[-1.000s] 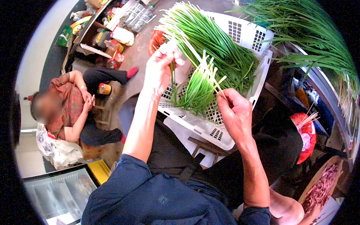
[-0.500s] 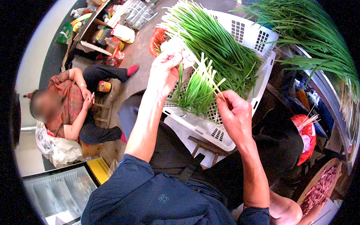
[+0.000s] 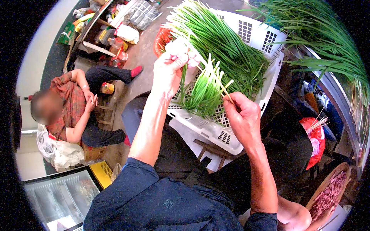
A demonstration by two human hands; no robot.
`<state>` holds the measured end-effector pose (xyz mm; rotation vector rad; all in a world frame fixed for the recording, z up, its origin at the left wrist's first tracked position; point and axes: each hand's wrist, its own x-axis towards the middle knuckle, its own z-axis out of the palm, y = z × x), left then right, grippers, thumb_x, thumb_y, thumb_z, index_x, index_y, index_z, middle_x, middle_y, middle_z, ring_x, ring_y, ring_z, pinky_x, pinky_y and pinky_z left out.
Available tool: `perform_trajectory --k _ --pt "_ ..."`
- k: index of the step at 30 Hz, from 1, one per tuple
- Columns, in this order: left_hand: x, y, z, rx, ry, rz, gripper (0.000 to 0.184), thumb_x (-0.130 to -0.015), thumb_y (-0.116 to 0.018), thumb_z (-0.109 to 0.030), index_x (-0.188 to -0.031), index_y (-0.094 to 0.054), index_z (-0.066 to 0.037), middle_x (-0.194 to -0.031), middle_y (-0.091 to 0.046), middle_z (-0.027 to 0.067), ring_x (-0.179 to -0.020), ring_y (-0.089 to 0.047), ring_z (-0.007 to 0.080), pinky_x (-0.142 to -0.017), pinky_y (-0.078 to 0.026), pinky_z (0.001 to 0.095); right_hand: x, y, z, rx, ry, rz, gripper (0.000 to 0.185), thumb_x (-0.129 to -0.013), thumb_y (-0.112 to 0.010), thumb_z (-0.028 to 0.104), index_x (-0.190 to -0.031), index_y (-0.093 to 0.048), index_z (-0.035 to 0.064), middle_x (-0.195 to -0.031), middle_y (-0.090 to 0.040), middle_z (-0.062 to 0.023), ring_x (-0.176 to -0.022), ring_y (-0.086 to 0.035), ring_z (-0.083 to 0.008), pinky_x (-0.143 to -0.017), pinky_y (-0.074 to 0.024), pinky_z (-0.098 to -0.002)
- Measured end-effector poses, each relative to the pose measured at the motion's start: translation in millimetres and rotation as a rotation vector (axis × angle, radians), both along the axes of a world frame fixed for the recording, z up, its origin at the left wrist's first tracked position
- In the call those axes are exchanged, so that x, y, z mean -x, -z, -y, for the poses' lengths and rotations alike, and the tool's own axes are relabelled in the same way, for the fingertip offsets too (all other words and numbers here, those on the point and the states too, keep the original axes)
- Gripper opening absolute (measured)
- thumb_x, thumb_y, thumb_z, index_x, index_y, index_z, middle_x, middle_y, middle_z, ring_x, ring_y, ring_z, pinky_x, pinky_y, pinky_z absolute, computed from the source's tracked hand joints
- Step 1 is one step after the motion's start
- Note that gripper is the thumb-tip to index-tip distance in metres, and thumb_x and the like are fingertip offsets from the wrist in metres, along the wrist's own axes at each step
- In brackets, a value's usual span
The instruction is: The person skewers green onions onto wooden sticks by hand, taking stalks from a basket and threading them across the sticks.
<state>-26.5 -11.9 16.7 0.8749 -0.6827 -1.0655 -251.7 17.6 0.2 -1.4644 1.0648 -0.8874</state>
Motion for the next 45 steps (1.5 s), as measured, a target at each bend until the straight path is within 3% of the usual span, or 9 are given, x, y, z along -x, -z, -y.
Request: perform_trajectory --k 8,10,13,17,19,28,45 --pt "2 3 -1 -0.002 0.041 -0.002 0.009 -0.090 -0.057 0.008 -0.098 -0.059 0.006 -0.093 -0.065 0.0172 -0.086 -0.068 0.0292 -0.082 -0.059 0.0425 1 2 0 0.006 0.020 0.006 0.007 -0.088 -0.062 0.005 -0.089 -0.066 -0.0010 -0.062 -0.053 0.0026 -0.057 -0.045 -0.0035 -0.051 -0.0370 -0.0232" --pt "0 0 -2 -0.012 0.083 -0.170 0.006 -0.092 -0.058 0.002 -0.097 -0.060 0.004 -0.093 -0.065 0.0180 -0.087 -0.068 0.0298 -0.084 -0.058 0.0433 -1 -1 0 0.013 0.022 0.001 0.007 -0.088 -0.062 0.005 -0.089 -0.066 -0.0012 -0.062 -0.053 0.0024 -0.057 -0.045 -0.0036 -0.051 -0.0370 -0.0233" --pt "-12 13 1 -0.048 0.169 -0.168 0.012 -0.094 -0.055 -0.004 -0.102 -0.060 0.003 -0.099 -0.066 0.0153 -0.093 -0.067 0.0278 -0.086 -0.057 0.0439 0 -3 0 0.019 0.024 -0.013 0.008 -0.088 -0.062 0.005 -0.089 -0.066 -0.0014 -0.062 -0.053 0.0021 -0.057 -0.045 -0.0038 -0.051 -0.0368 -0.0236" --pt "-14 13 -1 -0.089 0.227 -0.181 0.013 -0.094 -0.056 -0.004 -0.103 -0.060 0.003 -0.099 -0.066 0.0146 -0.093 -0.068 0.0267 -0.088 -0.056 0.0420 0 -4 -1 0.011 0.020 -0.008 0.007 -0.088 -0.062 0.005 -0.089 -0.066 -0.0014 -0.061 -0.053 0.0020 -0.057 -0.045 -0.0040 -0.051 -0.0364 -0.0238" --pt "-10 10 -1 -0.074 0.213 -0.156 0.008 -0.093 -0.058 -0.004 -0.098 -0.061 0.002 -0.095 -0.067 0.0201 -0.088 -0.069 0.0312 -0.084 -0.058 0.0420 1 -4 -1 0.006 0.020 -0.010 0.007 -0.089 -0.062 0.005 -0.088 -0.066 -0.0014 -0.061 -0.052 0.0022 -0.057 -0.044 -0.0039 -0.051 -0.0362 -0.0237" --pt "-9 13 1 -0.021 0.186 -0.139 0.006 -0.091 -0.059 0.000 -0.097 -0.061 0.001 -0.093 -0.068 0.0167 -0.088 -0.069 0.0288 -0.084 -0.056 0.0390 0 -4 0 0.012 0.008 -0.019 0.007 -0.089 -0.062 0.005 -0.087 -0.065 -0.0013 -0.061 -0.051 0.0029 -0.058 -0.043 -0.0033 -0.051 -0.0352 -0.0233" --pt "-7 12 -2 -0.022 0.164 -0.068 0.004 -0.090 -0.061 0.000 -0.092 -0.061 0.003 -0.090 -0.068 0.0186 -0.083 -0.070 0.0313 -0.083 -0.057 0.0398 2 -3 0 -0.016 0.008 -0.016 0.007 -0.088 -0.061 0.004 -0.088 -0.065 -0.0014 -0.062 -0.051 0.0038 -0.058 -0.044 -0.0031 -0.051 -0.0359 -0.0227"
